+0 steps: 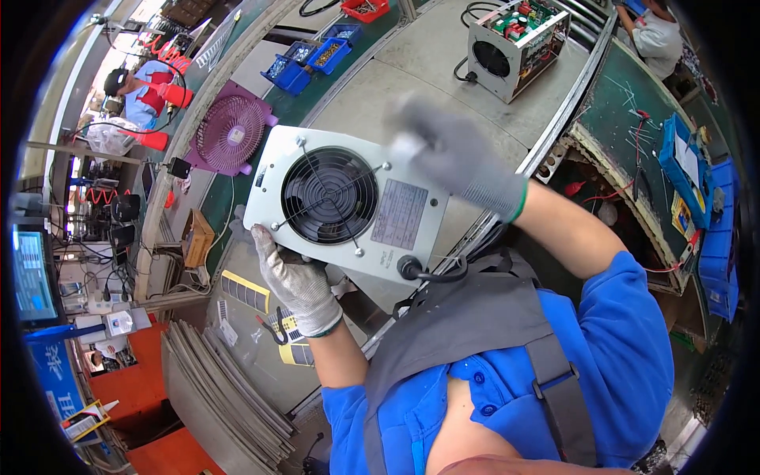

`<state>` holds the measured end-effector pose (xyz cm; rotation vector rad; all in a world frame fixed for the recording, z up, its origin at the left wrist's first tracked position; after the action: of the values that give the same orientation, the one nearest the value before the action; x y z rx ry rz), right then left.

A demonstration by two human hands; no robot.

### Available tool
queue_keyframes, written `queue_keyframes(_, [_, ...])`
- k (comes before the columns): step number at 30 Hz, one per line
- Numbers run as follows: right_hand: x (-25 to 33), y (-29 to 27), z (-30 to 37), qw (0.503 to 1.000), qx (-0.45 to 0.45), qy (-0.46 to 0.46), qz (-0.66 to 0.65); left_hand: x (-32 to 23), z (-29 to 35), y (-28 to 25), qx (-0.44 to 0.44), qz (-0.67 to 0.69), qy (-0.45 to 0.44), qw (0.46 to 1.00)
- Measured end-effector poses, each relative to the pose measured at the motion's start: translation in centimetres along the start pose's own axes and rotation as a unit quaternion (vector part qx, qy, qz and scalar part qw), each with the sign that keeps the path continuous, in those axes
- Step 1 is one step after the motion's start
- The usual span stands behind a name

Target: Assembling, inspecting, and labeling an electronic inverter unit on a factory production line.

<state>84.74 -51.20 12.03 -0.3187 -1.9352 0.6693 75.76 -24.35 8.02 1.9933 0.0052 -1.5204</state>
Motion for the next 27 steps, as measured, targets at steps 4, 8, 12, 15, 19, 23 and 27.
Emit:
queue_keyframes(4, [-6.3,1.3,3.9,0.998,-0.053,0.021,0.019,-0.5,1.2,0.5,0.001,-0.026,0.023,0.999])
queue_keyframes(8, [-10.0,9.8,12.2,0.870,-0.011,0.315,-0.379,0.3,3.2,2.0,0.014,-0.046,0.033,0.998])
queue_keyframes(12, [-14.2,9.7,7.1,0.762,0.135,0.298,-0.559,2.6,7.4,6.5,-0.023,-0.049,-0.030,0.998])
queue_keyframes(15, [-22.6,9.2,4.4,0.821,0.294,0.341,-0.352,9.9,9.2,8.3,0.062,-0.259,-0.034,0.963])
queue_keyframes(19, [-22.3,10.0,3.6,0.803,0.224,0.314,-0.455,17.1,10.9,9.4,0.137,-0.376,0.110,0.910])
queue_keyframes(23, [-21.0,9.7,4.0,0.824,0.237,0.256,-0.446,18.1,11.5,8.4,0.260,-0.405,0.016,0.876])
queue_keyframes(27, [-22.9,8.9,8.8,0.847,0.176,0.323,-0.383,11.3,9.9,7.0,0.391,-0.552,-0.122,0.727])
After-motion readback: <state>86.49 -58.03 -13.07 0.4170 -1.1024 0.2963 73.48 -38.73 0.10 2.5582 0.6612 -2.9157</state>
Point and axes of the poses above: each hand's wrist, its own z-axis away from the middle knuckle, its own y-axis out of the palm, x = y × z, the point moved 3 cm from there along -z, towards the middle knuckle, and after that the axes turned 9 degrees about z, right-handed, at the moved point
